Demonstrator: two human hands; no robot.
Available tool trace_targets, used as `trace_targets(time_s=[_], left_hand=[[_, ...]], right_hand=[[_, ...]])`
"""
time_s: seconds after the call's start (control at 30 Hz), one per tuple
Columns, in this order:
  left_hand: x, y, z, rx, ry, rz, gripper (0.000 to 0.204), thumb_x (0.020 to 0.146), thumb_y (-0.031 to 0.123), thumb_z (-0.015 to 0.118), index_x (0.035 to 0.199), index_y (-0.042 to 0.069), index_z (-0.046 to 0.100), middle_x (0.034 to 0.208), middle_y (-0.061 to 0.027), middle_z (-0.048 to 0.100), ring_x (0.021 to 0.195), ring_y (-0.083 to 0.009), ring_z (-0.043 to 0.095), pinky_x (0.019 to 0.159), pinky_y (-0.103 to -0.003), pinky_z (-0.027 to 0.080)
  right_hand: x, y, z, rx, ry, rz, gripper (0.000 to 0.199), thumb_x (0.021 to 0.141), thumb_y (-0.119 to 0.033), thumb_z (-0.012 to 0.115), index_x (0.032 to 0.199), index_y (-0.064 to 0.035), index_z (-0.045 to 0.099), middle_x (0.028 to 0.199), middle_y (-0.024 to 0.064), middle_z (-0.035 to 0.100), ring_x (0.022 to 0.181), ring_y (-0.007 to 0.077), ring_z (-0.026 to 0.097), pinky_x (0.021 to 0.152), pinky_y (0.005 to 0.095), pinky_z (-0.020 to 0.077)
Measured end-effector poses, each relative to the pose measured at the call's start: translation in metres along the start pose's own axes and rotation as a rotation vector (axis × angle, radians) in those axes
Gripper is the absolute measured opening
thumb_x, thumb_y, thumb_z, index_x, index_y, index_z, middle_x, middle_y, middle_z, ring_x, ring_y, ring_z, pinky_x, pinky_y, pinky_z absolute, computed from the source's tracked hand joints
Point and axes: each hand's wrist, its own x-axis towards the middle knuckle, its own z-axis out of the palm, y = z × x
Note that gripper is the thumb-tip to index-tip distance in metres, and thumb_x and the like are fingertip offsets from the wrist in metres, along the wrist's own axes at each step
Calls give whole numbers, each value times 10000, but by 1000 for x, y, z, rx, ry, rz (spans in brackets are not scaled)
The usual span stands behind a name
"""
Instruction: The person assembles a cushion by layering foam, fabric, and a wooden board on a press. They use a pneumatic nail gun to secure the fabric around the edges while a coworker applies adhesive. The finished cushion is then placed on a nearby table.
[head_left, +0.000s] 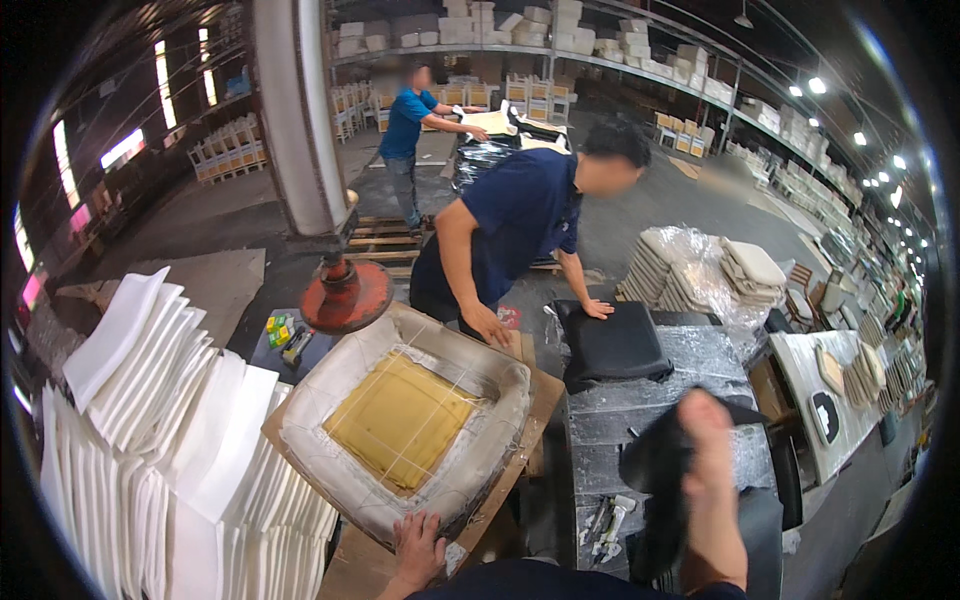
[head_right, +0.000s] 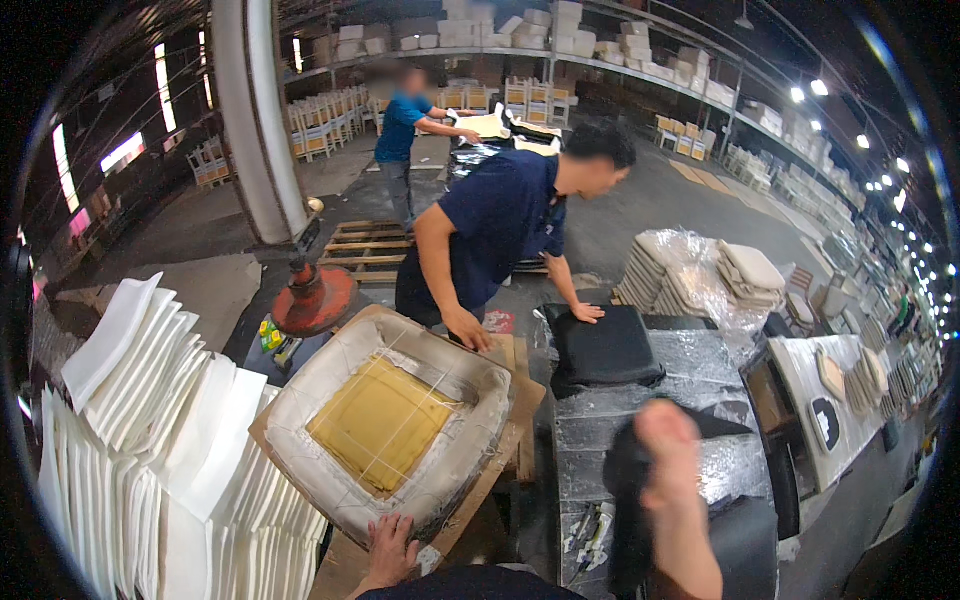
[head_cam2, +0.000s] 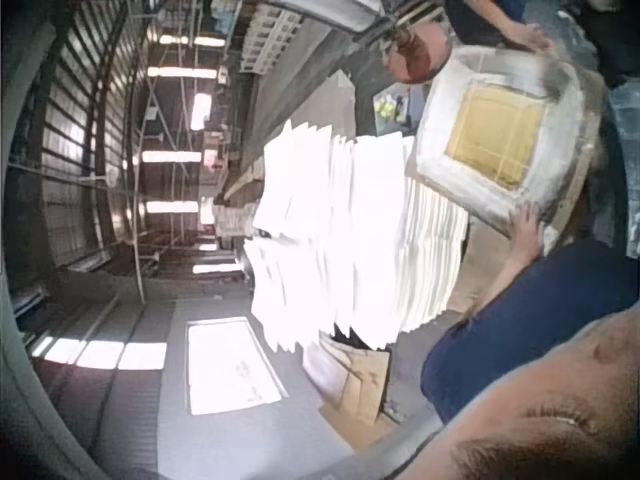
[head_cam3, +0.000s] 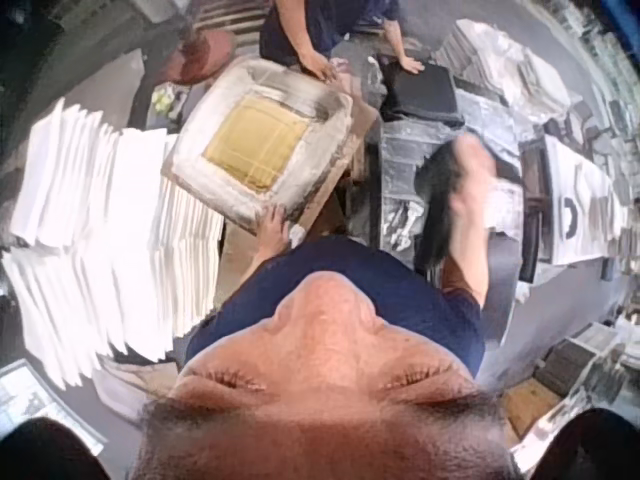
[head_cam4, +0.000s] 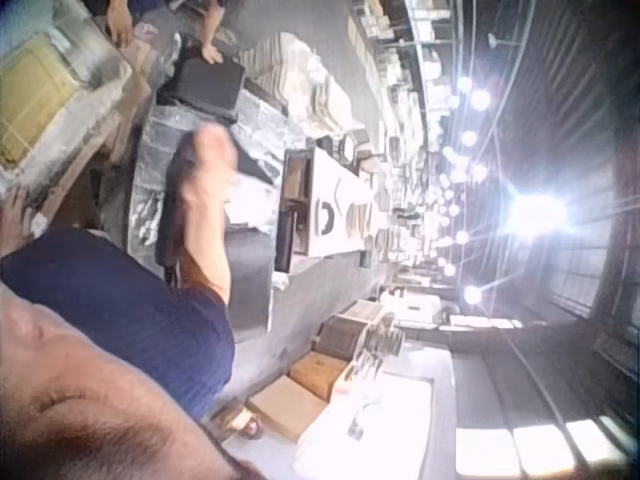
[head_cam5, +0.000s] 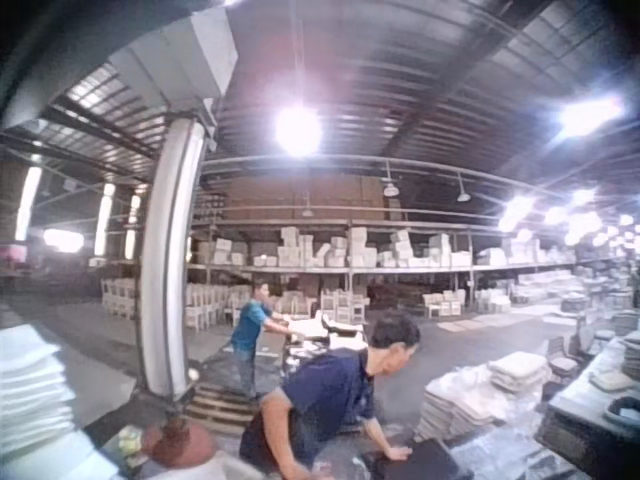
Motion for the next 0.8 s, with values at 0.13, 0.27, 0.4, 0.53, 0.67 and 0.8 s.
trace_targets(time_s=[0.13,0.27,0.4,0.53,0.67,0.8], left_hand=[[-6,-3,4,-33,65,-60,645,896,292,776,1503,136,624,1532,-191,576,1492,-481,439,1270,-687,236],[4,-5,2,-162,22,-110,759,910,407,773,1563,87,554,1590,-169,550,1517,-463,425,1298,-669,178],[-6,-4,-15,-360,-10,-199,1064,909,572,770,1687,12,309,1622,-256,499,1542,-483,396,1306,-671,122],[7,7,-14,-223,-48,-294,1319,852,652,810,1710,-49,93,1608,-354,449,1547,-473,400,1310,-674,66],[36,26,-9,-128,-56,-424,1147,907,429,819,1708,-11,124,1584,-287,497,1513,-431,450,1310,-667,74],[13,-6,4,-160,85,-493,834,887,36,647,1648,-12,308,1542,-253,554,1473,-422,488,1325,-580,129]], right_hand=[[21,97,149,147,-392,310,222,1073,-305,737,1013,-90,741,911,-81,642,843,56,564,755,269,464],[34,216,276,242,-440,432,324,1080,-278,703,842,-74,623,768,-23,572,675,92,526,627,294,419],[14,257,355,235,-293,703,258,1110,-305,670,988,-86,611,802,41,646,645,146,648,574,313,487],[3,283,383,234,-249,824,246,1124,-287,645,1049,-58,593,953,106,730,747,212,754,636,355,582],[11,299,377,237,-209,836,212,1122,-261,644,1088,-52,619,1018,128,758,776,240,770,682,374,619],[2,289,350,150,-699,829,239,1076,-223,704,1168,-2,719,1038,116,782,794,224,776,667,340,598]])
